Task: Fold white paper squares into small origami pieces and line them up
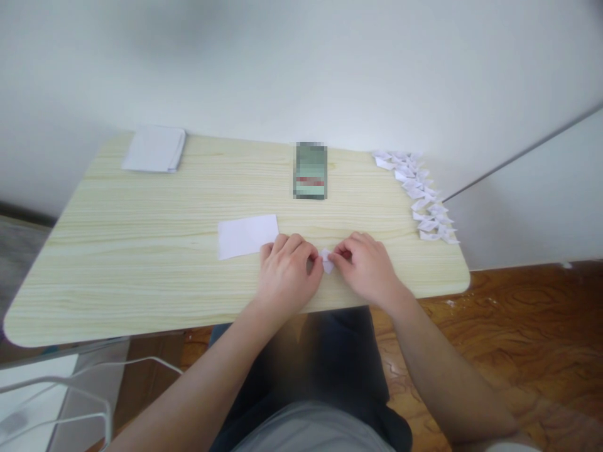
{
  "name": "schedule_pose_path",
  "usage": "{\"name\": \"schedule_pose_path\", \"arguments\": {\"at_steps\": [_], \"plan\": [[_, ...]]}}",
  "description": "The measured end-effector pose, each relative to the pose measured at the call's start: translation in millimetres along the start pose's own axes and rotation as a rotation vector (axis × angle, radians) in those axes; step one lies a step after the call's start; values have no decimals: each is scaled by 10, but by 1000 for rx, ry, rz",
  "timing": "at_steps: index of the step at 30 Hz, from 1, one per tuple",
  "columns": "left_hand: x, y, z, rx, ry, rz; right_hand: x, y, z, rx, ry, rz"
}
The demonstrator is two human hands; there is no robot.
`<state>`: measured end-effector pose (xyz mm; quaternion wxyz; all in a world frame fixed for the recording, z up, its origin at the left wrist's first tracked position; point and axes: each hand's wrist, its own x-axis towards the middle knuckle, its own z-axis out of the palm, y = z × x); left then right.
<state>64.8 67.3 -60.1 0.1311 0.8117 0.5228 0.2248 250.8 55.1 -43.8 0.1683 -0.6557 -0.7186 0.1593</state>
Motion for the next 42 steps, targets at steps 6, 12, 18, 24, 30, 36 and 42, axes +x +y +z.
{"name": "schedule_pose_path", "arguments": {"at_steps": [6, 12, 18, 24, 30, 36, 42], "plan": [[-8, -7, -15, -7, -4, 11, 14, 29, -25, 33, -22, -28], [-10, -27, -24, -40, -15, 14, -37, 2, 40, 101, 21, -84], [-22, -48, -13, -56, -10, 17, 72, -21, -61, 25, -116, -105], [-13, -57, -17, -37, -8, 23, 170, -4, -140, 17, -192, -108], [-17, -56, -11, -38, -4, 18, 143, 23, -118, 46, -167, -41], [-11, -65, -6, -42, 1, 20, 121, 41, -109, 48, -145, 9], [3, -48, 0, -25, -3, 7, 164, -6, -152, -10, -197, 6]]}}
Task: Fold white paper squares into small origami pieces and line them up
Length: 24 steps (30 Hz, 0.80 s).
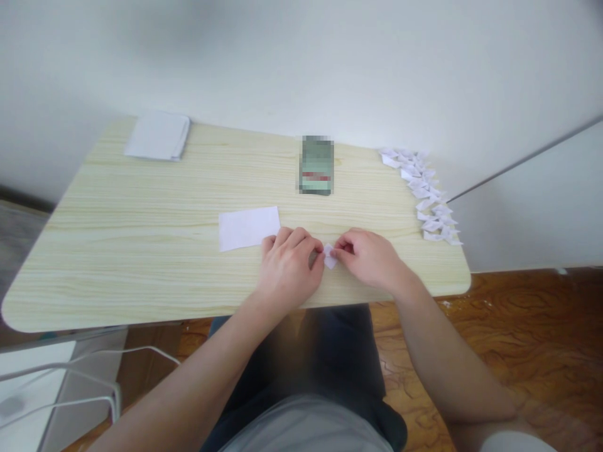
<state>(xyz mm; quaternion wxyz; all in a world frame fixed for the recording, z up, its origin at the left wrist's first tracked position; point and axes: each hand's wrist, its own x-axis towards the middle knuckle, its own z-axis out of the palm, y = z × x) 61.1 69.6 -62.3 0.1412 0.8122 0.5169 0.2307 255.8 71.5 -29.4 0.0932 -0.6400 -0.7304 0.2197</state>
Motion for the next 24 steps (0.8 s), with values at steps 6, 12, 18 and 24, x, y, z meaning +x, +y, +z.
{"name": "schedule_pose_path", "arguments": {"at_steps": [6, 12, 18, 24], "plan": [[23, 3, 9, 8, -3, -2, 46, -46, -35, -28, -51, 19], [8, 6, -16, 5, 2, 12, -6, 23, 19, 35, 1, -50], [-42, -24, -57, -60, -12, 103, -260, 122, 177, 151, 158, -201], [-108, -76, -101, -96, -14, 159, -471, 88, 319, 68, 258, -209]]}}
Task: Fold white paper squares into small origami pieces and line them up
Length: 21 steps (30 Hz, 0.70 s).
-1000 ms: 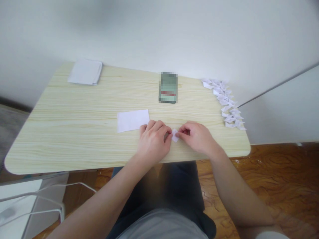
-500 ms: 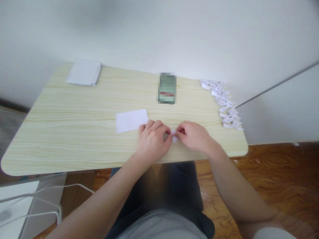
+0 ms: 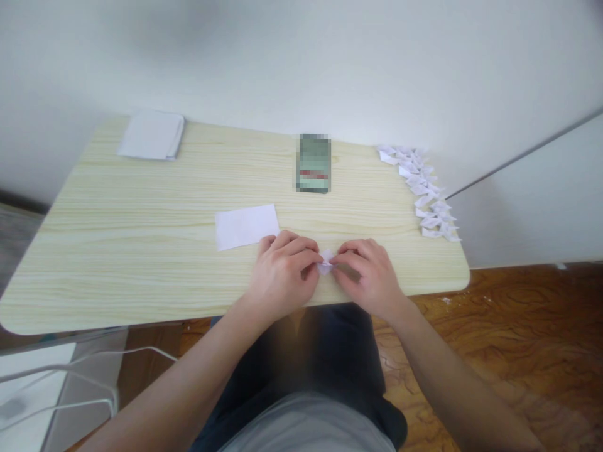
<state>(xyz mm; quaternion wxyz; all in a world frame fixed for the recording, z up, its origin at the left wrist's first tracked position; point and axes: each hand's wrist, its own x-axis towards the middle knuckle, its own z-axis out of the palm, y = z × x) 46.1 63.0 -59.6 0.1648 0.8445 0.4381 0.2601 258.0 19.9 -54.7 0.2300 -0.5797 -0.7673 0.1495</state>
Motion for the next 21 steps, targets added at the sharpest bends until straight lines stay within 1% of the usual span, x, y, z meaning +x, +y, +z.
{"name": "schedule_pose_path", "arguments": {"at_steps": [7, 11, 15, 21], "plan": [[-137, -46, -73, 40, -37, 53, -126, -40, 86, -22, 78, 18], [-146, -36, -44, 28, -25, 19, -135, -64, 143, -15, 139, 52], [-112, 20, -12, 25, -13, -29, -90, -125, 167, 6, 188, 111], [-76, 100, -23, 46, -11, -56, 3, -176, 131, 27, 179, 157]]}}
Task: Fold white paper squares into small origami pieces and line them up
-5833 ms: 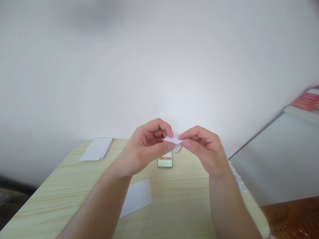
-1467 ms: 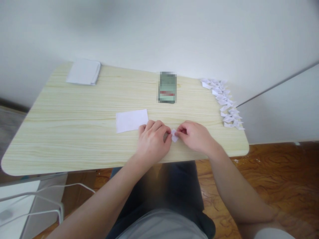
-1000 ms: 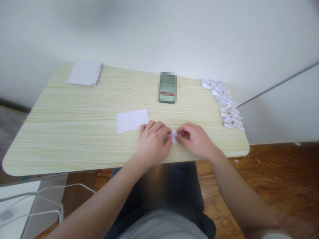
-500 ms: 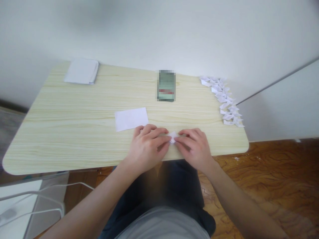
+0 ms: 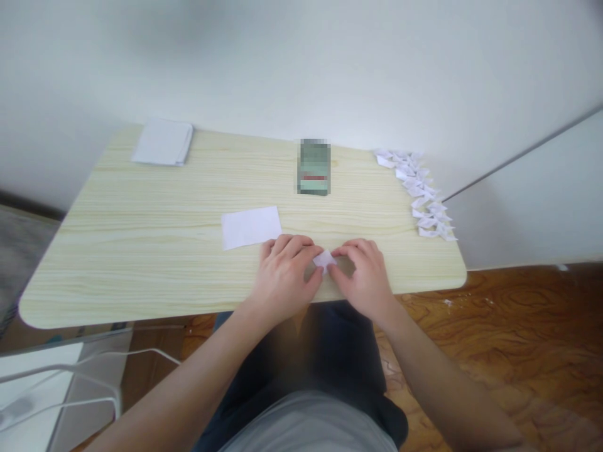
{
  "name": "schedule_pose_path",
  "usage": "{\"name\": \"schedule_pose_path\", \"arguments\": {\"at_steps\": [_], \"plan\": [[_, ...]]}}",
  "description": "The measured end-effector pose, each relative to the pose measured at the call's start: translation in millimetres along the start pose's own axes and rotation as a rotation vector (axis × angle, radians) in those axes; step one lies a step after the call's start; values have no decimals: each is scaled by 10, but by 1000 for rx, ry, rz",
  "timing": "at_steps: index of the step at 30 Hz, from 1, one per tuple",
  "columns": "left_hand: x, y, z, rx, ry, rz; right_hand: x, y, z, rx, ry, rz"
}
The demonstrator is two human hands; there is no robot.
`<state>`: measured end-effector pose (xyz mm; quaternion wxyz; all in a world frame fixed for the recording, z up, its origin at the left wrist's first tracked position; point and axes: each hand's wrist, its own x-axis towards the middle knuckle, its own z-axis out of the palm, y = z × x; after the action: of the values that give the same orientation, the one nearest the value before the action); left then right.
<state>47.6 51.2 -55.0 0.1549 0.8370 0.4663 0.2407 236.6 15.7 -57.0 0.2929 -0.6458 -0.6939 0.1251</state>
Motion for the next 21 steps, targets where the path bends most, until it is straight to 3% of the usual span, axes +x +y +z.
{"name": "schedule_pose_path", "arguments": {"at_steps": [6, 11, 17, 21], "plan": [[35, -5, 2, -78, 24, -49, 39, -33, -24, 226, -37, 46], [105, -68, -2, -419, 43, -125, 36, -61, -57, 360, 6, 18], [133, -9, -34, -567, 86, -127, 35, -87, -39, 333, 162, -37], [154, 50, -46, -549, 74, -62, 12, -81, -3, 289, 148, -66]]}}
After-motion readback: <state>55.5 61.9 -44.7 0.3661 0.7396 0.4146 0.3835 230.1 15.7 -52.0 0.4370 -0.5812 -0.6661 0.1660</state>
